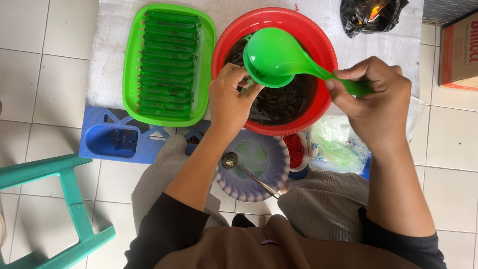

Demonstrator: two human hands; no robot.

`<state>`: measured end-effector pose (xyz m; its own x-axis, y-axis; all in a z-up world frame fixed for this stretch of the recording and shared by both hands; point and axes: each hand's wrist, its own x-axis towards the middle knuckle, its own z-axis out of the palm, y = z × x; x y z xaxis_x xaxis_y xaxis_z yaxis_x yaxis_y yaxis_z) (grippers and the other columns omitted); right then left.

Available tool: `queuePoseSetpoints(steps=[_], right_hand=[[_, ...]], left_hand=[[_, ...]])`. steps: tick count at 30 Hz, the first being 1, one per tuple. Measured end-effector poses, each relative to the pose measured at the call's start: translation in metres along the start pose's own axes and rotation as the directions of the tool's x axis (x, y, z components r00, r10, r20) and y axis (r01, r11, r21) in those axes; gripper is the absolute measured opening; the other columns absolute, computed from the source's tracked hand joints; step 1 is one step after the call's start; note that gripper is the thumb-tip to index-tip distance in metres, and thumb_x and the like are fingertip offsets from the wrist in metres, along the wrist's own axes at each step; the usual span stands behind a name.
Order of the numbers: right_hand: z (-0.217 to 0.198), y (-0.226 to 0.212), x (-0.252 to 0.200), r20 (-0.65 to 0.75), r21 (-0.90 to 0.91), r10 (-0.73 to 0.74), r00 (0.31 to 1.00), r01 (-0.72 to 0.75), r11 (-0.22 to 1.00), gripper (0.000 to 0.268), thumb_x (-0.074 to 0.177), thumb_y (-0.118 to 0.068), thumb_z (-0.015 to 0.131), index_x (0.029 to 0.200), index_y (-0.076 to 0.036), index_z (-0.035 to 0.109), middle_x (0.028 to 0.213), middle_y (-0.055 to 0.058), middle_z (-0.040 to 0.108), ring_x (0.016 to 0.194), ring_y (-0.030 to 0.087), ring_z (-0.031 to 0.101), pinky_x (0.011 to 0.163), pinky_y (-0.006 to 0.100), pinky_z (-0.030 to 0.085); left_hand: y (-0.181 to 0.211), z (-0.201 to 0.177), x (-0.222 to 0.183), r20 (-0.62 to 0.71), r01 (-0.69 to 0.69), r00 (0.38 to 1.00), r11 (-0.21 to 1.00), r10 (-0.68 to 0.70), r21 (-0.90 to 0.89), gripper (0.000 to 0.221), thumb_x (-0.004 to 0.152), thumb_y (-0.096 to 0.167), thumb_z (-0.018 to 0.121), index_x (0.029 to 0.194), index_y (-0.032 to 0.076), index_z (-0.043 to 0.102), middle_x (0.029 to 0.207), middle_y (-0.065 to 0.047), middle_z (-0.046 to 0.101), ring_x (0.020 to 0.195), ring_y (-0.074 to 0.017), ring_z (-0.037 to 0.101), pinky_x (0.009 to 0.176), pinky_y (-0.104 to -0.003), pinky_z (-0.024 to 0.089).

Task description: Fill small plastic bags with liquid from a bucket using a funnel and ladle, then tie them closed with rubber bands.

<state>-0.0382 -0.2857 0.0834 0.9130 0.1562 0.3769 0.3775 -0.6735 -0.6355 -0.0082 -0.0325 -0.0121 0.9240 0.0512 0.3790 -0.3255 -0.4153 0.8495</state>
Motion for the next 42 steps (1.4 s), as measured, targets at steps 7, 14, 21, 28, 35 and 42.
queuePoseSetpoints(steps=[7, 14, 21, 28, 35, 42], right_hand=[[-0.003, -0.003, 0.001, 0.064, -0.436, -0.504, 0.862, 0.478, 0.763, 0.034, 0.107, -0.026, 0.099, 0.097, -0.007, 0.072, 0.083, 0.004, 0.064, 0.079, 0.025, 0.055, 0.09, 0.041, 0.028], [0.026, 0.052, 0.016, -0.176, -0.67, -0.509, 0.842, 0.277, 0.689, 0.04, 0.12, -0.039, 0.061, 0.11, -0.003, 0.073, 0.096, 0.007, 0.067, 0.089, 0.028, 0.051, 0.094, 0.041, 0.029], [0.111, 0.184, -0.009, 0.101, -0.737, -0.155, 0.983, 0.178, 0.651, 0.036, 0.079, -0.028, 0.095, 0.101, -0.012, 0.071, 0.09, 0.004, 0.067, 0.09, 0.027, 0.063, 0.098, 0.053, 0.033], [0.161, 0.236, -0.046, 0.283, -0.742, 0.079, 0.956, 0.166, 0.65, 0.029, 0.086, -0.042, 0.082, 0.101, -0.019, 0.069, 0.09, 0.0, 0.069, 0.092, 0.024, 0.063, 0.096, 0.05, 0.035], [0.17, 0.209, -0.054, 0.49, -0.518, 0.396, 0.777, -0.107, 0.849, 0.021, 0.1, -0.041, 0.069, 0.101, -0.021, 0.075, 0.096, 0.002, 0.078, 0.101, 0.03, 0.068, 0.101, 0.053, 0.03], [0.173, 0.214, -0.055, 0.548, -0.097, 0.551, 0.629, -0.607, 0.789, 0.022, 0.102, -0.042, 0.07, 0.101, -0.021, 0.077, 0.088, 0.004, 0.075, 0.083, 0.025, 0.068, 0.086, 0.04, 0.046]], left_hand=[[0.005, -0.004, 0.003, -0.041, 0.017, 0.999, 1.0, -0.018, -0.023, 0.017, 0.087, 0.013, 0.081, 0.079, 0.016, 0.067, 0.08, 0.001, 0.057, 0.068, -0.0128, 0.058, 0.06, -0.03, 0.049], [-0.001, -0.004, 0.004, -0.082, -0.03, 0.996, 1.0, 0.03, 0.008, 0.009, 0.09, 0.016, 0.08, 0.09, 0.014, 0.071, 0.09, -0.001, 0.059, 0.076, -0.0153, 0.06, 0.062, -0.033, 0.049], [-0.009, -0.005, 0.005, -0.162, -0.064, 0.985, 0.998, 0.062, -0.008, 0.013, 0.092, 0.024, 0.082, 0.101, 0.019, 0.074, 0.095, -0.001, 0.06, 0.087, -0.0299, 0.072, 0.082, -0.044, 0.053], [-0.006, -0.01, 0.01, -0.189, -0.073, 0.98, 0.997, 0.065, -0.037, 0.015, 0.094, 0.025, 0.079, 0.106, 0.019, 0.074, 0.099, -0.002, 0.066, 0.093, -0.0296, 0.073, 0.085, -0.045, 0.053], [-0.007, -0.011, 0.011, -0.18, -0.067, 0.982, 0.995, 0.052, -0.077, 0.014, 0.096, 0.027, 0.078, 0.108, 0.021, 0.073, 0.099, 0.001, 0.071, 0.095, -0.0256, 0.075, 0.089, -0.041, 0.055], [-0.005, -0.013, 0.01, -0.174, -0.038, 0.984, 0.999, 0.033, -0.028, 0.014, 0.096, 0.024, 0.078, 0.108, 0.021, 0.073, 0.1, -0.001, 0.072, 0.095, -0.0269, 0.074, 0.09, -0.045, 0.051]])
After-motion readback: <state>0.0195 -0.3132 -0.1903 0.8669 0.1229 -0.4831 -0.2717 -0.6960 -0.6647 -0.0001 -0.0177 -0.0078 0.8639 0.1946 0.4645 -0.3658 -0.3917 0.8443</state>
